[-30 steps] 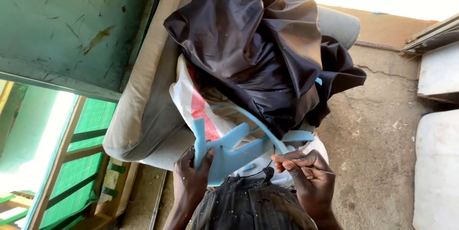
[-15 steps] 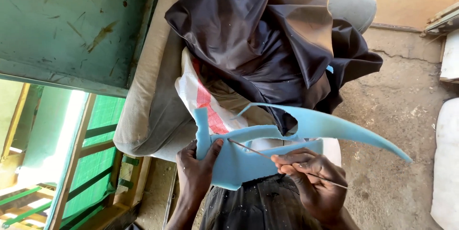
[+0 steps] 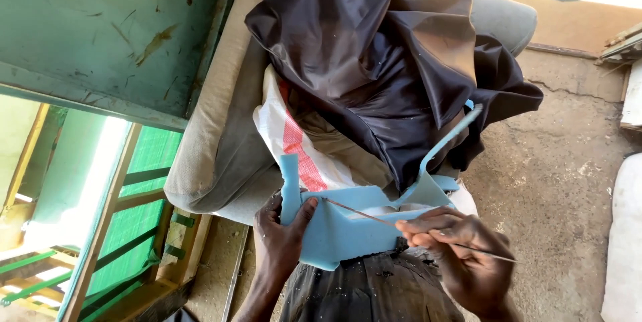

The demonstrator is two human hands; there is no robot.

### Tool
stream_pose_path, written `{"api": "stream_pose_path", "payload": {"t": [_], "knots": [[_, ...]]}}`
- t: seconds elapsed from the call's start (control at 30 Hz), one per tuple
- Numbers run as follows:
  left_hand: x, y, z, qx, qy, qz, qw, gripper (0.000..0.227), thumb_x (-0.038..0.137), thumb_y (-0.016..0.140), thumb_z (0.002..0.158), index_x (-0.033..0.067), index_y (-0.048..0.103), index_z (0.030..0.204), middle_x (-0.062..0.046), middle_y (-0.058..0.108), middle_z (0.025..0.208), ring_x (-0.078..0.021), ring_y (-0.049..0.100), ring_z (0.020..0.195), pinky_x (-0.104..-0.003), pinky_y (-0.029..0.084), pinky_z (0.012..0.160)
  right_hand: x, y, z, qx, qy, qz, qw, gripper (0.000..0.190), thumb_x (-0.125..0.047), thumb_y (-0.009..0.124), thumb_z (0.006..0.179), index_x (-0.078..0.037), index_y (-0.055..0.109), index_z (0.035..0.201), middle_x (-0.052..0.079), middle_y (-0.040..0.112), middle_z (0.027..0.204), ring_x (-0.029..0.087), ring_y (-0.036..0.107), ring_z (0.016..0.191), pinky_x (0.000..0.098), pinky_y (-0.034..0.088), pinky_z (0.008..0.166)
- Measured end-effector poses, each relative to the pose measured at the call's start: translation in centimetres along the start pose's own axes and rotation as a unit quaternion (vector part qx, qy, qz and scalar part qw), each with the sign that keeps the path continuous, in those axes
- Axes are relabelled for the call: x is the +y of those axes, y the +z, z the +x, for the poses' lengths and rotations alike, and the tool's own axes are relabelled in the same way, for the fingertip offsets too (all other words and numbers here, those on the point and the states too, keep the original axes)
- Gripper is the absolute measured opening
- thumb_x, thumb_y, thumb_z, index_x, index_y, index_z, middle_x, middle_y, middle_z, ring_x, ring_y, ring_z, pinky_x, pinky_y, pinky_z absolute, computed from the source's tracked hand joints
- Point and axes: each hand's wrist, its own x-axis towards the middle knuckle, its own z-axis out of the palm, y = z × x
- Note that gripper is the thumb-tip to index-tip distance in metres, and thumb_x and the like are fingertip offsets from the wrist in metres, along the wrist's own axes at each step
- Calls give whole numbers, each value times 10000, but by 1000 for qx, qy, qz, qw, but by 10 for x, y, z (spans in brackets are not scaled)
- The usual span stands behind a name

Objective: Cutting a piece of blue upholstery foam to a specific shape using a hacksaw blade.

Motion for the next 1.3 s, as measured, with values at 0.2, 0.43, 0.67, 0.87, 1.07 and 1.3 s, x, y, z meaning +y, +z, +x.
{"api": "stream_pose_path", "payload": {"t": [0.2, 0.43, 0.67, 0.87, 1.07, 1.3], "knots": [[4, -1, 1, -26, -32, -3, 999, 364, 392, 869, 684, 58, 838, 825, -28, 713, 670, -129, 639, 616, -327, 531, 547, 12, 12, 1, -13, -16, 51, 998, 105, -45, 669, 918, -52, 574, 873, 155, 784, 874, 318, 821, 819, 397, 754, 675], [1, -1, 0, -35, -39, -23, 998, 327, 341, 877, 698, 49, 826, 835, -43, 747, 737, -146, 675, 658, -330, 562, 571, 17, 21, 7, -36, -34, 35, 998, 98, -64, 649, 945, -50, 576, 882, 140, 790, 876, 320, 831, 881, 387, 722, 741], [13, -6, 2, -54, -40, -11, 998, 349, 342, 854, 718, 53, 857, 914, -41, 766, 735, -135, 671, 656, -310, 536, 572, 9, 3, 13, -61, -34, 44, 997, 62, -65, 662, 930, -47, 604, 916, 169, 794, 939, 298, 823, 885, 345, 752, 708], [-19, 1, 8, 3, -95, 19, 995, 483, 432, 872, 642, 52, 762, 920, -55, 637, 914, -160, 621, 803, -324, 545, 665, 11, 14, 14, -53, -55, 16, 997, 75, -64, 647, 946, -71, 574, 929, 136, 795, 897, 281, 840, 855, 367, 725, 734], [0, -7, 3, -54, -53, -28, 997, 377, 351, 839, 722, 30, 849, 920, -59, 760, 716, -149, 667, 622, -323, 551, 540, 10, 13, 18, -61, -49, 28, 997, 85, -85, 644, 951, -48, 578, 912, 157, 790, 943, 310, 823, 872, 369, 747, 706], [19, -7, -8, -16, -70, 85, 994, 290, 312, 778, 772, 139, 701, 990, -24, 780, 822, -124, 686, 639, -307, 510, 582, 5, -2, 12, -59, -34, 17, 998, 71, -111, 634, 954, -64, 585, 934, 173, 794, 953, 301, 827, 882, 350, 761, 681]]}}
